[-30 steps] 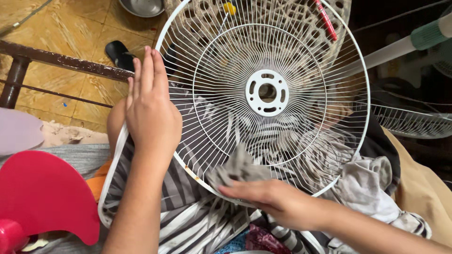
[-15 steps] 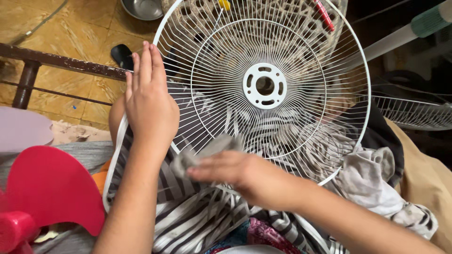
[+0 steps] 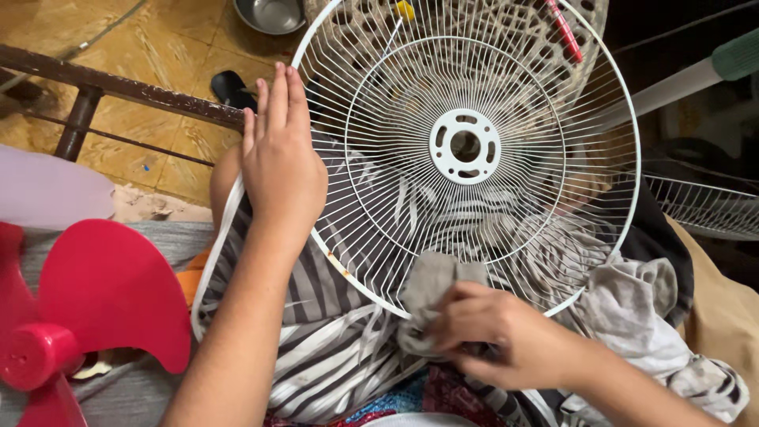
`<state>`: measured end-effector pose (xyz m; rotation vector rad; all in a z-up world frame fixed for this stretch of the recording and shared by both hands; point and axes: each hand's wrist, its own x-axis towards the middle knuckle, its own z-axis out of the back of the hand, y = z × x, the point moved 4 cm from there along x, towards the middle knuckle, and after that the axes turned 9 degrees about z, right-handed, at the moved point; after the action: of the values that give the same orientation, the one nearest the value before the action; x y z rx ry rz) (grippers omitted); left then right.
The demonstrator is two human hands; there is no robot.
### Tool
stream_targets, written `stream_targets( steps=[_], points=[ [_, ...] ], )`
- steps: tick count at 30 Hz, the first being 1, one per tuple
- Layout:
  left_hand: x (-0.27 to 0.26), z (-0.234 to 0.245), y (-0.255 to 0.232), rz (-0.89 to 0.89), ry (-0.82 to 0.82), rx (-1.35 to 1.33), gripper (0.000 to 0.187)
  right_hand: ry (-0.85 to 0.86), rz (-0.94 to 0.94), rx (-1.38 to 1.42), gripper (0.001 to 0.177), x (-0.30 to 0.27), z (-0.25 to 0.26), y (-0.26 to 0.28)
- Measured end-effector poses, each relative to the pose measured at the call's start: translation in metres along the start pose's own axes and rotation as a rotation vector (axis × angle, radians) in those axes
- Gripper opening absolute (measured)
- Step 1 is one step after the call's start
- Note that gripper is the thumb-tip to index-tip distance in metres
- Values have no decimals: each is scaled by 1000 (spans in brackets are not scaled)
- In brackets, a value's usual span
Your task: The person cleans the fan cage with a cloth, then attaches the cage to the fan motor. They insert a small metal piece into the motor hub, then mount a red fan blade onto the hub and secure it.
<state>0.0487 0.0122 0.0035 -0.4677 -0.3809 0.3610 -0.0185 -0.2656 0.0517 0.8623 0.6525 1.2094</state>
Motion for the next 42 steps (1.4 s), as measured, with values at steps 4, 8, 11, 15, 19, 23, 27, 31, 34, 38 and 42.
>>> stream_targets(
  steps=[4, 8, 11, 15, 19, 23, 27, 31, 34, 38, 42],
  points=[
    [0, 0, -1, -3, -1, 0, 75, -182, 112, -50, 17, 37, -17, -3],
    [-2, -2, 1, -20, -20, -9, 74, -150, -32, 86, 14, 26, -14, -10],
    [-3, -5, 0, -12, -30, -22, 74, -82, -119, 18, 15, 4, 0, -5],
    [-2, -5, -1, -7, -25, 26, 78, -100, -51, -43, 16, 16, 0, 2],
    [-3, -2, -3, -23, -40, 48, 75, -136, 72, -79, 16, 63, -17, -6],
    [-3, -3, -1, -30, -35, 59, 73, -141, 21, -92, 15, 59, -16, -10],
    [-1, -6, -1, -8, -38, 35, 70, -103, -54, -93, 13, 11, -6, 1],
    [0, -7, -3, 0, -16, 18, 72, -111, -64, -83, 12, 13, -8, 1],
    [2, -6, -1, 51, 55, 11, 76, -129, 21, -116, 17, 49, -11, -1],
    [2, -5, 0, 15, 2, 45, 76, -217, 96, -93, 16, 76, -15, -10],
    [1, -9, 0, -3, -26, 55, 73, -148, -119, -13, 13, 22, -14, -24]
  ],
)
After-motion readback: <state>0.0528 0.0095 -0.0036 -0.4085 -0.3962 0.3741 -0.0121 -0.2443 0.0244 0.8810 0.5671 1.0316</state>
